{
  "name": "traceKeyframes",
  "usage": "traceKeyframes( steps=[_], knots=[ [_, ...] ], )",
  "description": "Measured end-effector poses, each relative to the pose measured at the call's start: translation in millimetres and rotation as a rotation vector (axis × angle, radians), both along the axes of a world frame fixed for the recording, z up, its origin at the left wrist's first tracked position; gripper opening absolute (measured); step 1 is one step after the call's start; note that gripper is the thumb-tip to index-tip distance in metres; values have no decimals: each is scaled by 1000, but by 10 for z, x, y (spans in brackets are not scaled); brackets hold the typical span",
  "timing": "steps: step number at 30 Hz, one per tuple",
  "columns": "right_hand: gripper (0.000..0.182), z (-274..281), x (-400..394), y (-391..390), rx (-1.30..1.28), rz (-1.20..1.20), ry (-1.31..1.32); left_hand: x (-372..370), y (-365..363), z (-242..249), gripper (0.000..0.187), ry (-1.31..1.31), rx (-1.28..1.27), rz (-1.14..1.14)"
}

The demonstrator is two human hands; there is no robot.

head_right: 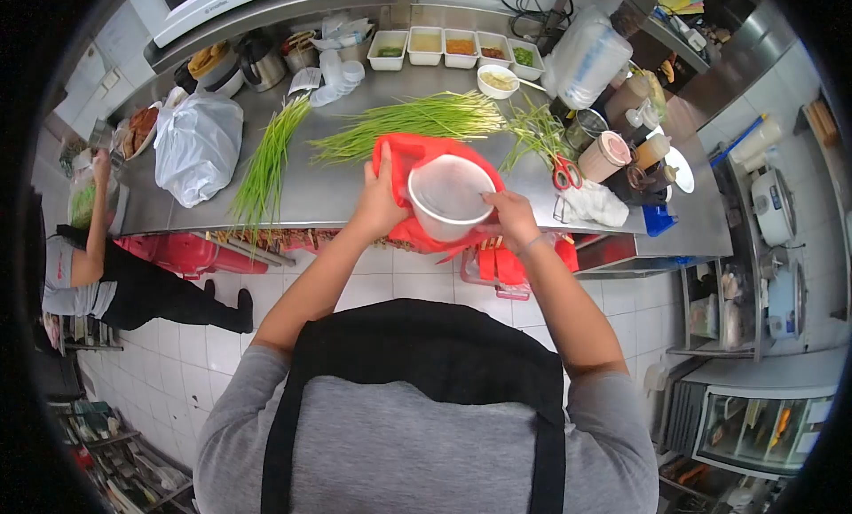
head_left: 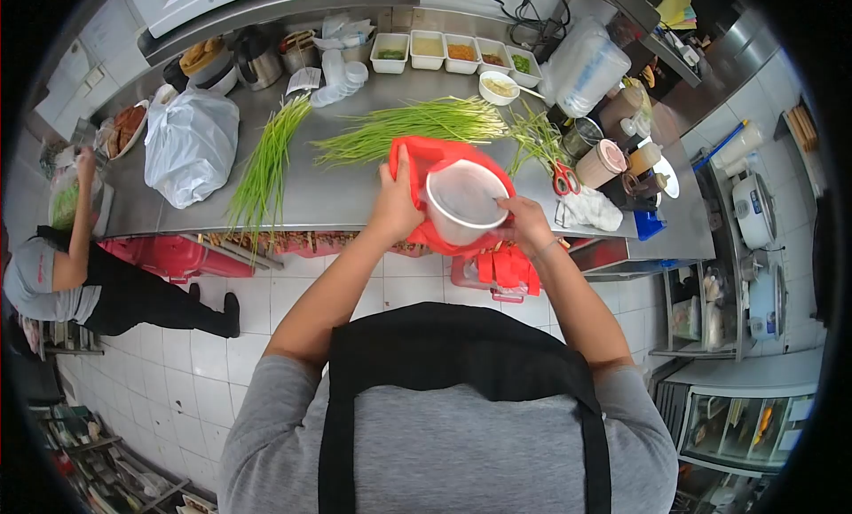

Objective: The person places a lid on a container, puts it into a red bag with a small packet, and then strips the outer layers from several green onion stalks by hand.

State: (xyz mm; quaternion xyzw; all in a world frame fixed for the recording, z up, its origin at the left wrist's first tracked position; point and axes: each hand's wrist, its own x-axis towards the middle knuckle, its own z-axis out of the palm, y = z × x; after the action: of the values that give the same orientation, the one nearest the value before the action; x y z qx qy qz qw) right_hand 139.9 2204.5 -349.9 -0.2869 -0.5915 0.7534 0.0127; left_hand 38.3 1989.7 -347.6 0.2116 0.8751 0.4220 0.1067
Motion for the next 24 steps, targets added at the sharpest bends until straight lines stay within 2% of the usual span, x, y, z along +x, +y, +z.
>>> traceKeyframes(
  steps=[4, 7, 8, 11, 12, 14, 15, 17, 19, 22, 24],
  knots=[
    [15, -199, -341, -229, -82, -146, 111, 37, -68, -37, 127, -34, -33, -51],
    [22, -635, -491, -280, 268, 8, 32, -34, -103, -148, 127, -10, -12, -17],
    [25, -746, -522, -198, 574, 97, -56, -64, -132, -168, 126, 18, -7, 1],
    [22, -257, -258, -301, 1303, 149, 227, -207, -213, -226, 123, 58, 14, 22],
    [24, -19, -186, -340, 1383, 93, 324, -269, -220, -217, 123, 65, 24, 20],
    [28, 331, -213, -386, 1762, -109, 352, -383, -195, -135, 119, 105, -5, 9],
    [29, 220, -291, -252, 1771, -93, 289, -411, -180, -94, 117, 123, -23, 1],
    [34, 17, -447, 7, 1791, -57, 160, -416, -170, 166, 101, 141, -19, -30],
    [34, -94, -760, 526, 1348, 171, 3, -579, -217, 430, 91, 229, -68, -96],
    [26, 509, -1105, 1024, 927, 69, 386, -815, -268, 874, 67, 466, -86, -70],
    [18, 1419, -954, 947, 789, 105, 295, -881, -313, 1200, 58, 542, -27, -81]
  ],
)
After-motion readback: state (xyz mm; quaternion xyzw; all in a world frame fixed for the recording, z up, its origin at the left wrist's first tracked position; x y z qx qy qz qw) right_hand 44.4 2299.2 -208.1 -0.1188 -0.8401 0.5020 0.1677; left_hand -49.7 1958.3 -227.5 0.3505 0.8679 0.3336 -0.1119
